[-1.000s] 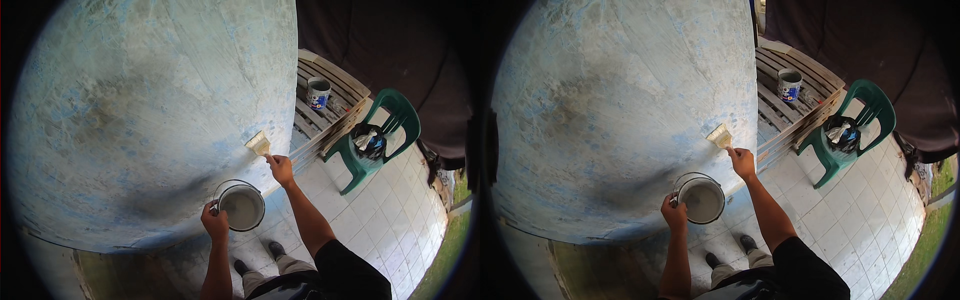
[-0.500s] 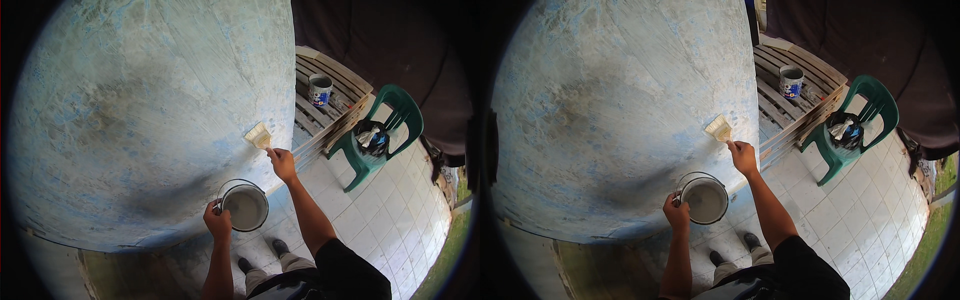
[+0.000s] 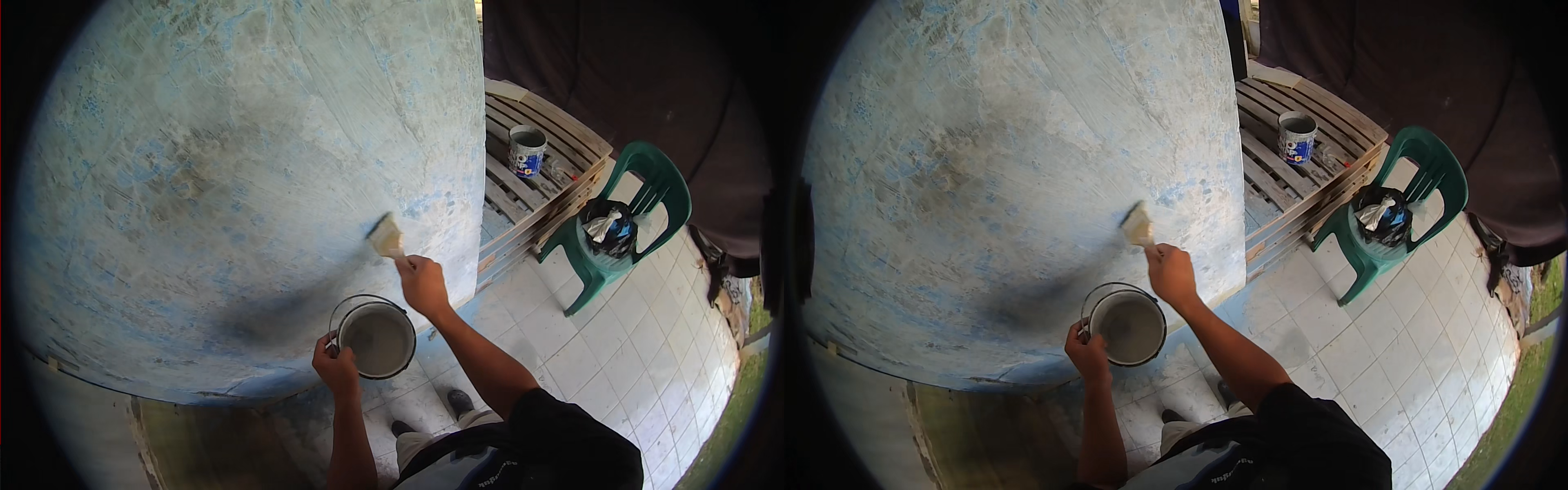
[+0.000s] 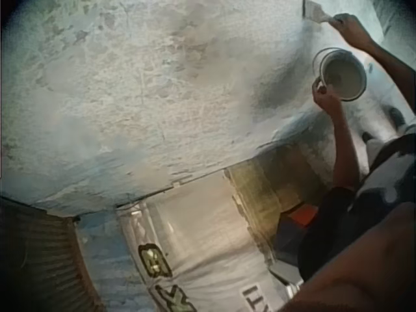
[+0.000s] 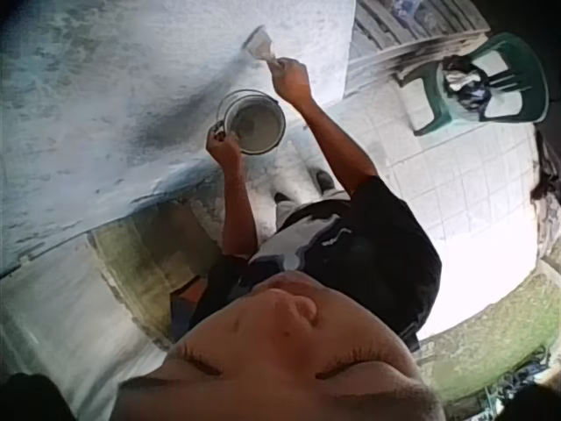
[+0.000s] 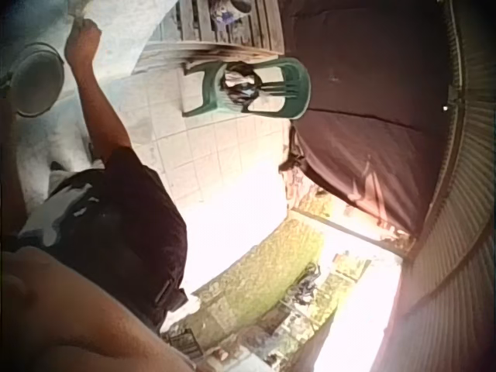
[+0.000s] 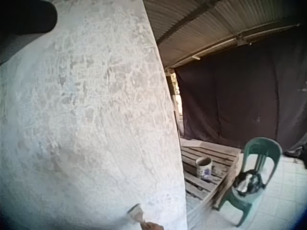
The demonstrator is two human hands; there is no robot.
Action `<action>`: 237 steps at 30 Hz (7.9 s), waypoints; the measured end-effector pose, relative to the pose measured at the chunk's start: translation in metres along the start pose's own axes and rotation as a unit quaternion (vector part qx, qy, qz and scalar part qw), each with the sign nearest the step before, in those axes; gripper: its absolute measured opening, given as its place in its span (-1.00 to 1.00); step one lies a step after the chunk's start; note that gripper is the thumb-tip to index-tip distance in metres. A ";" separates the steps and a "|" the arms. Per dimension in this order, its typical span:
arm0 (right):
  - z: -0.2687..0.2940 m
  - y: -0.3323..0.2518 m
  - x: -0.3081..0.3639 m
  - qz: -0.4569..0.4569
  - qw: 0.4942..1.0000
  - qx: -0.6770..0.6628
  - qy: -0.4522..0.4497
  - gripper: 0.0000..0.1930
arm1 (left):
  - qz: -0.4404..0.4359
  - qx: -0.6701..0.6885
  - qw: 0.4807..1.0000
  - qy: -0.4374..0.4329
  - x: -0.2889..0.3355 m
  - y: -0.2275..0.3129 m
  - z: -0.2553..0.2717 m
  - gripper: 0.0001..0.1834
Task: The person paints a concrete wall with white paint using a paintbrush.
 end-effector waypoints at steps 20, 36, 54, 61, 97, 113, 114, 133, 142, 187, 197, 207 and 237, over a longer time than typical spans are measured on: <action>-0.025 0.044 0.013 -0.077 0.996 0.038 0.015 -0.61 | -0.016 0.034 0.999 0.015 0.001 0.017 0.030 -0.57; -0.014 0.140 0.022 -0.105 0.986 0.129 0.007 -0.60 | -0.004 0.049 0.999 0.002 -0.008 0.020 0.020 -0.56; -0.014 0.165 0.019 -0.119 0.972 0.198 0.040 -0.56 | 0.048 0.041 0.997 -0.050 -0.037 -0.001 0.005 -0.58; -0.017 0.101 -0.004 -0.178 0.980 0.087 0.029 -0.58 | 0.033 0.024 0.997 -0.068 -0.038 -0.009 -0.004 -0.57; 0.060 0.100 -0.075 -0.025 0.996 0.087 -0.011 -0.59 | 0.018 0.061 0.995 0.078 0.078 0.045 -0.055 -0.55; 0.074 0.104 -0.095 -0.005 0.989 0.143 -0.042 -0.58 | 0.013 0.078 0.992 0.103 0.096 0.052 -0.056 -0.58; 0.080 0.112 -0.091 -0.003 0.989 0.142 -0.045 -0.58 | 0.013 0.078 0.991 0.106 0.098 0.052 -0.053 -0.58; 0.093 0.211 -0.090 -0.117 0.978 0.165 -0.040 -0.58 | 0.020 0.078 0.996 0.043 0.100 0.026 -0.102 -0.57; 0.103 -0.006 -0.107 -0.022 0.999 -0.014 -0.040 -0.58 | 0.008 0.074 0.996 0.038 0.097 0.051 -0.104 -0.58; 0.296 -0.097 -0.144 0.138 0.985 -0.072 -0.076 -0.76 | -0.117 0.195 0.972 -0.058 0.095 0.153 -0.190 -0.57; 0.306 -0.193 -0.101 0.449 0.834 0.195 -0.256 -0.70 | -0.167 0.193 0.964 -0.079 0.102 0.182 -0.202 -0.57; 0.248 -0.185 -0.093 0.554 0.715 0.347 -0.249 -0.94 | -0.213 0.239 0.941 -0.106 0.111 0.205 -0.200 -0.60; 0.240 -0.176 -0.088 0.524 0.739 0.338 -0.255 -0.87 | -0.245 0.228 0.942 -0.030 0.106 0.207 -0.168 -0.58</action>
Point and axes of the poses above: each hand's wrist, its own x-axis away from the middle knuckle, its own z-axis out of the back of the hand, y = z × x, the point moved 6 cm from there along -x, towards the middle knuckle, and after that the axes turned 13 degrees about y, right-handed, at the moved point
